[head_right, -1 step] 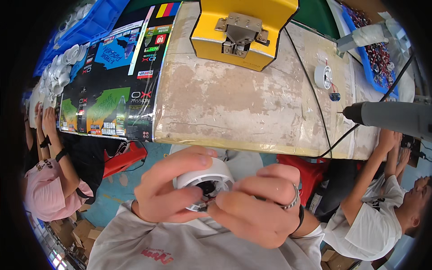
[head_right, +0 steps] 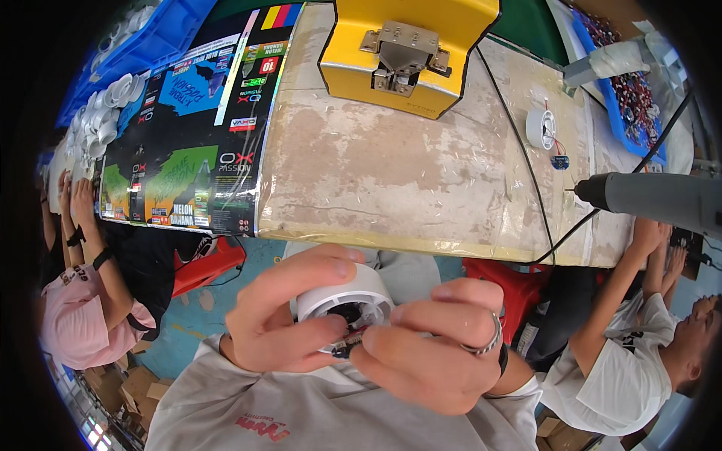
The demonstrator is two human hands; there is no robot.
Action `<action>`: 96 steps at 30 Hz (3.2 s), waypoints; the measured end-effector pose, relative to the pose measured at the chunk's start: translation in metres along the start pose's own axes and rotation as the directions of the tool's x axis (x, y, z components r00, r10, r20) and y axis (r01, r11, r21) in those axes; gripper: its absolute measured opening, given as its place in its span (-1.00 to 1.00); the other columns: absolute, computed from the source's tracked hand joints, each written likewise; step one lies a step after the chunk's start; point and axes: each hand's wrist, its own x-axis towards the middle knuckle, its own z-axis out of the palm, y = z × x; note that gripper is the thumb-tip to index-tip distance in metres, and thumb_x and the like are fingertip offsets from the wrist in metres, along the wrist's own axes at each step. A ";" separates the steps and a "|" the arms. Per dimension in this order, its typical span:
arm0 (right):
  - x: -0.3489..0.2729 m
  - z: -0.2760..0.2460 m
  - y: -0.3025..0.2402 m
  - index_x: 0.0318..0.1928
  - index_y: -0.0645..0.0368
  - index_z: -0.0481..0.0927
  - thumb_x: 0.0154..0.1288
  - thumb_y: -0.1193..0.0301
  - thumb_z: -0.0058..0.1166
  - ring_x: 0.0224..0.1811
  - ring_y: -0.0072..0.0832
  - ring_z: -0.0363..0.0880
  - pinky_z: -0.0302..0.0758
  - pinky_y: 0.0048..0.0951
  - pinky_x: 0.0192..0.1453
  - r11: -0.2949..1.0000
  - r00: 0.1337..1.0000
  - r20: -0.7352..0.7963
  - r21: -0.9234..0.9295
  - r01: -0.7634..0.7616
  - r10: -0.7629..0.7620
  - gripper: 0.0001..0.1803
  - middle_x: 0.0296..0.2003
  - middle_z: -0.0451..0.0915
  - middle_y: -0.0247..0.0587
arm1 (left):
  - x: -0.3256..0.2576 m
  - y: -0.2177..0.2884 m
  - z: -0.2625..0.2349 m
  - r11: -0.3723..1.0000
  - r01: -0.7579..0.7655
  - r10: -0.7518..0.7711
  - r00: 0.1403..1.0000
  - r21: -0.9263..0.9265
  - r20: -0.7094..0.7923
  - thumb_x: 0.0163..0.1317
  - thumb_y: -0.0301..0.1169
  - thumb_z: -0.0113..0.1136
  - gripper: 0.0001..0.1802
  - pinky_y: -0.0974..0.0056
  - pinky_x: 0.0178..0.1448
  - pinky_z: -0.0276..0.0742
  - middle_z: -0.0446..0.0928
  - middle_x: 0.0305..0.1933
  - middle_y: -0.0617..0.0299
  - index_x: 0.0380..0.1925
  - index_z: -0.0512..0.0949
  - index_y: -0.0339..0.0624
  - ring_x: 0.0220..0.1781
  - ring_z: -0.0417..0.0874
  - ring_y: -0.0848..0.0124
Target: Assembling an electronic component by inserting a circuit board into a housing and using an electric screwdriver on a factory line.
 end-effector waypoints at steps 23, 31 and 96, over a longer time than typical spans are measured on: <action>0.007 -0.006 0.010 -0.41 -0.02 0.71 -0.32 0.45 0.25 -0.38 -0.55 0.45 0.27 -0.40 -0.22 0.941 0.997 0.067 0.338 0.000 -0.024 -0.72 -0.39 0.60 -0.49 | 0.009 0.027 0.001 0.861 0.451 -0.475 0.879 -0.235 -0.053 -0.21 -0.66 0.40 -0.66 -0.01 -0.05 0.64 0.45 0.00 -0.37 -0.32 0.61 -0.34 -0.08 0.64 -0.17; 0.012 -0.009 0.008 -0.40 0.02 0.70 -0.31 0.43 0.25 -0.39 -0.54 0.44 0.26 -0.42 -0.29 0.927 0.996 0.082 0.371 -0.061 0.033 -0.71 -0.40 0.59 -0.43 | 0.006 0.008 -0.006 0.996 0.070 -0.065 0.994 -0.055 0.085 -0.21 -0.66 0.43 -0.70 0.06 -0.13 0.69 0.47 -0.03 -0.34 -0.37 0.62 -0.34 -0.10 0.66 -0.11; 0.016 -0.011 0.008 -0.32 0.18 0.66 -0.15 0.52 0.37 -0.45 -0.37 0.37 0.29 -0.48 -0.40 0.793 0.867 0.356 0.382 -0.474 0.347 -0.73 -0.38 0.57 -0.24 | -0.007 0.005 0.006 0.987 0.153 -0.152 0.988 0.047 -0.026 -0.24 -0.47 0.45 -0.52 0.26 -0.34 0.56 0.58 -0.17 -0.20 -0.24 0.56 -0.47 -0.36 0.65 0.09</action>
